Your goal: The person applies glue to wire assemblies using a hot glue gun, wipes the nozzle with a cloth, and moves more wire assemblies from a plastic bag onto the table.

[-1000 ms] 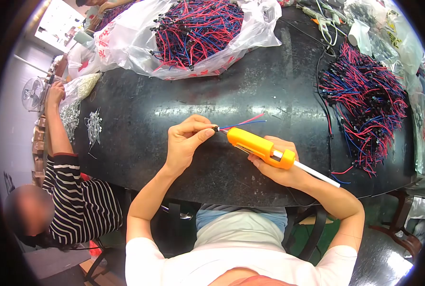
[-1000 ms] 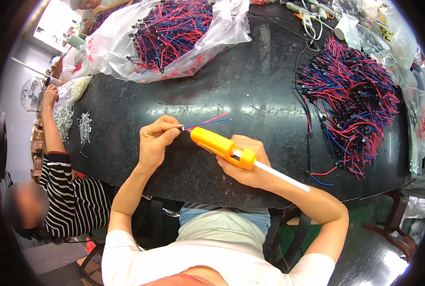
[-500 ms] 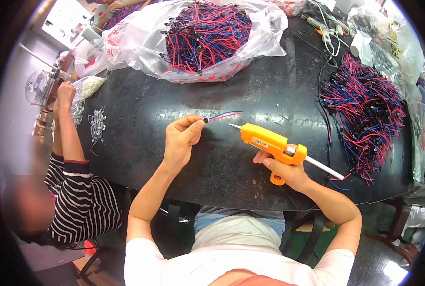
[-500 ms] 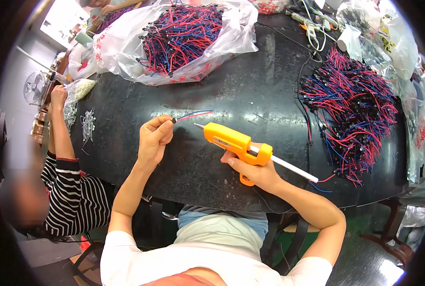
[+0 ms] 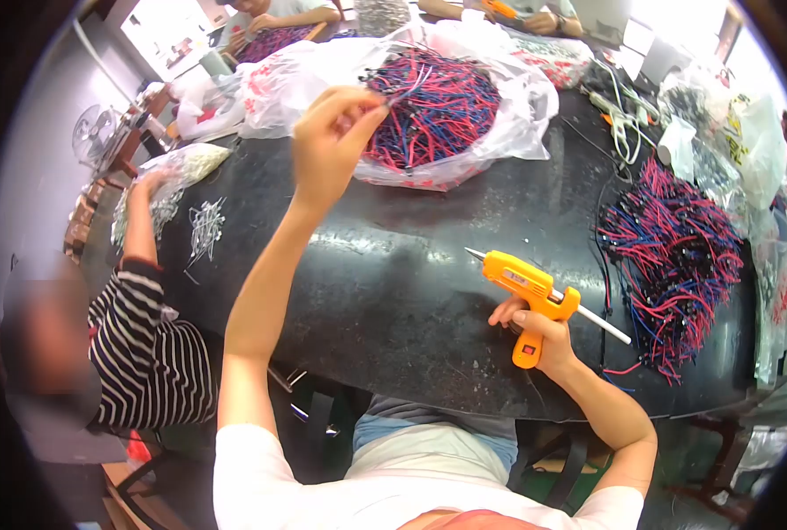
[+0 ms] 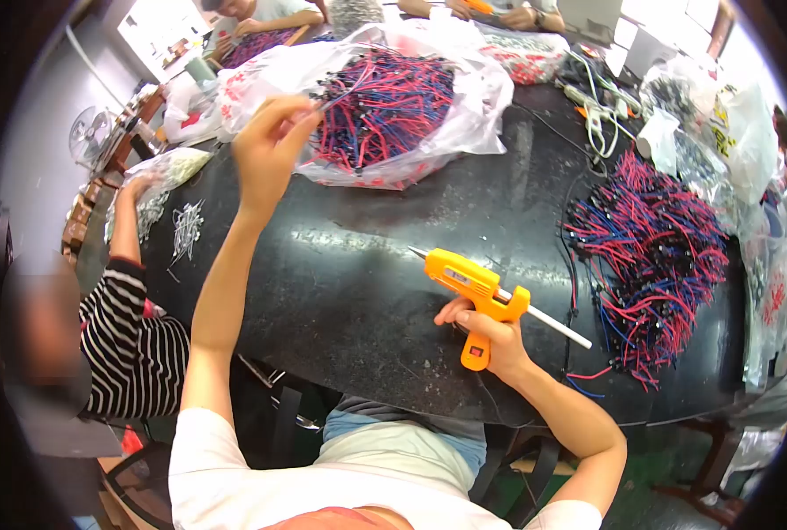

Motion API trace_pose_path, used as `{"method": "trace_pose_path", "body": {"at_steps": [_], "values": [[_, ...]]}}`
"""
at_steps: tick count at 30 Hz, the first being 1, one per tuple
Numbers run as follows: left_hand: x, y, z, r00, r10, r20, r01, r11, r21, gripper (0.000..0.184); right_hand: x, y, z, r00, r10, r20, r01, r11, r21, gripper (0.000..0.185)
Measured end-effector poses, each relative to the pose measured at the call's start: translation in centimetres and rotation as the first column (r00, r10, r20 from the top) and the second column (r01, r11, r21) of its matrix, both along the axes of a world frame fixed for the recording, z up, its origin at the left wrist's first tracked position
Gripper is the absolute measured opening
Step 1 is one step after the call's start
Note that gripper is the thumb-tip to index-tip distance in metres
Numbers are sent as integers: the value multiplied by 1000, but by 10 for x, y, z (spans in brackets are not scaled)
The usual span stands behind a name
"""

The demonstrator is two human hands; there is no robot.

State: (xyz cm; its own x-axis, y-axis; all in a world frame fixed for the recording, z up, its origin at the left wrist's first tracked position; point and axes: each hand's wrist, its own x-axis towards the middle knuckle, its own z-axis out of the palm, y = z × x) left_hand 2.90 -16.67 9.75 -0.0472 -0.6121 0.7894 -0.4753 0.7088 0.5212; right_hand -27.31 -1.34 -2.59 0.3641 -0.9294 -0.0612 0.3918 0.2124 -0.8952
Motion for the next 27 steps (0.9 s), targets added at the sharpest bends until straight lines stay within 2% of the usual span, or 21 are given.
{"method": "trace_pose_path", "body": {"at_steps": [1,4,7,10,11,12,14,15,16,17,19,20,21,22,23,24,25,26,27], "values": [[1,-16,8,985,111,133,-104,993,-53,19,0,1,-1,1000,0,-14,0,1000,7,18],[18,-31,9,965,246,92,-227,957,-181,20,1,1,1,999,-10,-32,9,1000,-10,18],[67,-23,-7,905,404,-132,-425,862,-276,16,6,3,5,994,-44,-96,43,999,-4,17],[127,-38,-75,807,585,-81,-589,807,-42,13,10,5,6,991,-48,-124,49,999,2,18],[143,-47,-102,797,600,69,-600,799,-24,13,8,4,3,993,-31,-117,31,1000,-2,17],[142,-49,-119,828,555,84,-561,821,107,16,5,3,-1,994,-14,-110,13,1000,-10,16],[141,-62,-141,827,484,287,-509,860,17,28,5,1,-2,994,-12,-105,8,999,-35,17],[137,-74,-155,767,541,346,-567,823,-32,33,4,0,-4,994,-26,-102,21,999,-46,17],[135,-86,-162,746,534,398,-584,812,7,31,4,-2,-9,994,-39,-97,34,998,-59,18],[126,-74,-137,660,465,590,-554,832,-36,22,4,-3,-12,994,-53,-91,46,996,-71,18],[141,-109,-166,728,378,572,-498,865,62,19,5,-1,-12,992,-69,-104,61,995,-81,19],[137,-107,-170,765,433,477,-526,848,72,22,6,-1,-12,991,-78,-107,70,994,-81,19],[134,-103,-174,861,412,297,-473,865,170,22,9,-1,-9,988,-81,-129,71,994,-80,19],[126,-88,-167,906,387,169,-417,883,215,20,11,0,-5,985,-86,-150,75,994,-75,19],[121,-74,-165,949,312,38,-304,881,363,18,15,1,0,981,-95,-169,84,994,-67,18],[117,-56,-161,959,270,83,-280,875,394,19,18,0,5,977,-92,-191,82,995,-59,18],[116,-39,-155,993,110,43,-116,841,528,27,20,-3,8,976,-72,-203,64,997,-49,19],[113,-29,-163,954,-106,-281,276,680,679,29,22,-8,10,975,-55,-216,48,998,-38,19],[107,-8,-153,928,-217,-302,371,585,721,35,25,-10,13,973,-41,-229,36,999,-22,20]]}}
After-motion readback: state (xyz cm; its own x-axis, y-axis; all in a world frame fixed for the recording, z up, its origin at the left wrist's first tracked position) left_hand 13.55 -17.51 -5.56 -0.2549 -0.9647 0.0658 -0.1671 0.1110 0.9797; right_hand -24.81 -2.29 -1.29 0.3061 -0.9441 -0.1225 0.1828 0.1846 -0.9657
